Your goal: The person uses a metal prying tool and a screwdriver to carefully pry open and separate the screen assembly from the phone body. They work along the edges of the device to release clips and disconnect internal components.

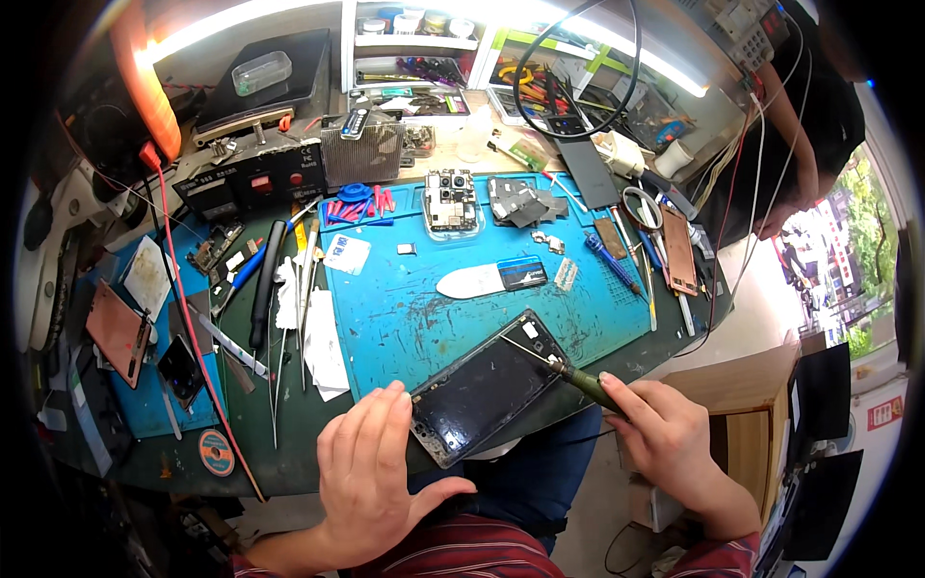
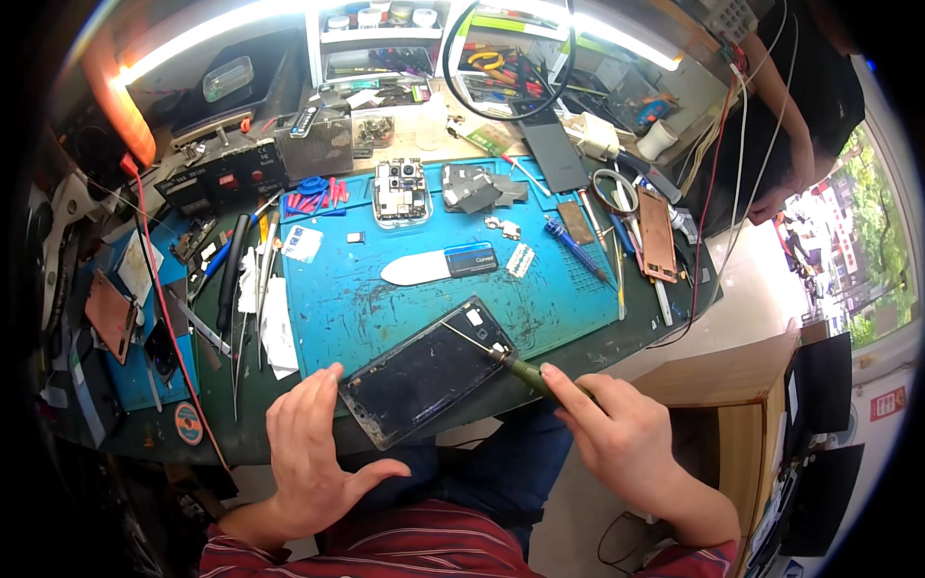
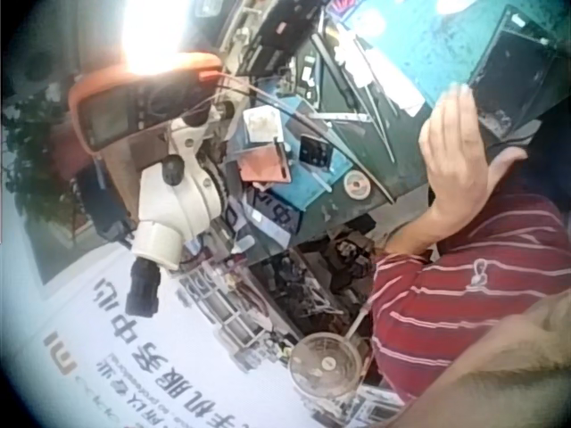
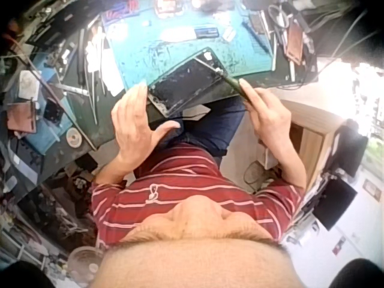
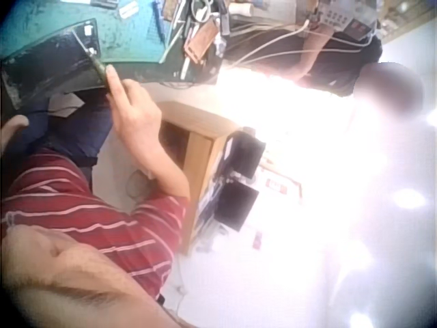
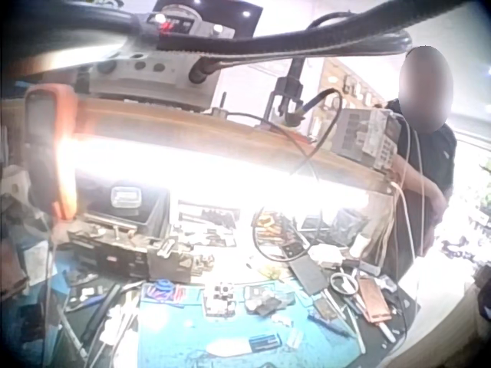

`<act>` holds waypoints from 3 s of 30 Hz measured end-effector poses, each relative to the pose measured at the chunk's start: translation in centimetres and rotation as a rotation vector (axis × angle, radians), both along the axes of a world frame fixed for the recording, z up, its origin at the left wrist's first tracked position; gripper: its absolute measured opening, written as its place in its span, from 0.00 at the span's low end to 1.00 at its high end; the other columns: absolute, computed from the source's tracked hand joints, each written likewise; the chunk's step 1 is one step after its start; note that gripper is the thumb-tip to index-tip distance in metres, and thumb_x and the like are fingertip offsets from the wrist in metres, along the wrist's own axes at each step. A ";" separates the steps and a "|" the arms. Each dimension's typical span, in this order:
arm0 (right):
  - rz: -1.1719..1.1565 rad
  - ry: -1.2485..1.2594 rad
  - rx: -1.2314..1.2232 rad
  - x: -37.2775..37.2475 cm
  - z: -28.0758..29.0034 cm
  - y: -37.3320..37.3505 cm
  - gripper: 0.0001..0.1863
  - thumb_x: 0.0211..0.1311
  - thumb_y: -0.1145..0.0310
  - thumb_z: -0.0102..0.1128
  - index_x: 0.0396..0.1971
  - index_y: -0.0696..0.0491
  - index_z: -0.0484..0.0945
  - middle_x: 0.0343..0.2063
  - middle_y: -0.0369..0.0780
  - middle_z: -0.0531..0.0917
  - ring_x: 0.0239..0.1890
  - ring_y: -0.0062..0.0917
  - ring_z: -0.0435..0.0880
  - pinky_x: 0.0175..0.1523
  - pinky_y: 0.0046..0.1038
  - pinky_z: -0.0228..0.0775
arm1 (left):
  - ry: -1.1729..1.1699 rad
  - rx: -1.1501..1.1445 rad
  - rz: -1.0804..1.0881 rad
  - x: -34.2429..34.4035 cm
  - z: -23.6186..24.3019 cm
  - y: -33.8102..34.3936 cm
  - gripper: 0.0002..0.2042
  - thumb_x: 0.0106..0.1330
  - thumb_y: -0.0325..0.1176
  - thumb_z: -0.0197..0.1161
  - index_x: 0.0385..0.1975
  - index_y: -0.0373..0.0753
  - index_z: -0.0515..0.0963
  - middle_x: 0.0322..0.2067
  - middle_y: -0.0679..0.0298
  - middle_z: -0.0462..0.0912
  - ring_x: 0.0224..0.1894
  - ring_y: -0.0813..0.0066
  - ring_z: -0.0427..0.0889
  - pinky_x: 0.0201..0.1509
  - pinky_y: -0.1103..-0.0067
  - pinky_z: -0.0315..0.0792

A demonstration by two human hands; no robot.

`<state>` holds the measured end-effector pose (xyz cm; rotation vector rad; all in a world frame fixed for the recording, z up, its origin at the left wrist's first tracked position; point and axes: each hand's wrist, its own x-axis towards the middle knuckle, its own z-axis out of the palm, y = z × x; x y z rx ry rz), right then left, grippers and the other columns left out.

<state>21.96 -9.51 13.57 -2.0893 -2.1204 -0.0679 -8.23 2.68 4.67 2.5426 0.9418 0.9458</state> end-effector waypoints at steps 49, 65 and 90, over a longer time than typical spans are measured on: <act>0.062 -0.070 -0.102 -4.4 1.5 0.1 0.35 0.52 0.76 0.81 0.65 0.49 0.85 0.39 0.40 0.86 0.31 0.31 0.85 0.34 0.31 0.77 | 0.003 -0.006 0.035 0.2 -0.4 0.1 0.50 0.59 0.60 0.79 0.73 0.28 0.68 0.60 0.53 0.85 0.59 0.54 0.82 0.64 0.58 0.68; 0.149 -0.104 -0.093 -4.8 1.6 0.1 0.39 0.48 0.77 0.73 0.68 0.48 0.84 0.40 0.37 0.84 0.28 0.26 0.80 0.29 0.28 0.73 | -0.025 -0.031 0.026 0.2 -0.2 0.2 0.53 0.55 0.56 0.82 0.74 0.28 0.66 0.59 0.53 0.86 0.58 0.55 0.82 0.64 0.59 0.68; 0.083 -0.052 -0.095 -5.9 0.8 -0.3 0.35 0.50 0.75 0.81 0.64 0.52 0.86 0.40 0.40 0.86 0.30 0.30 0.83 0.32 0.31 0.75 | -0.009 0.029 0.116 0.3 -0.4 0.0 0.48 0.62 0.65 0.72 0.72 0.32 0.72 0.57 0.55 0.81 0.59 0.56 0.80 0.65 0.57 0.70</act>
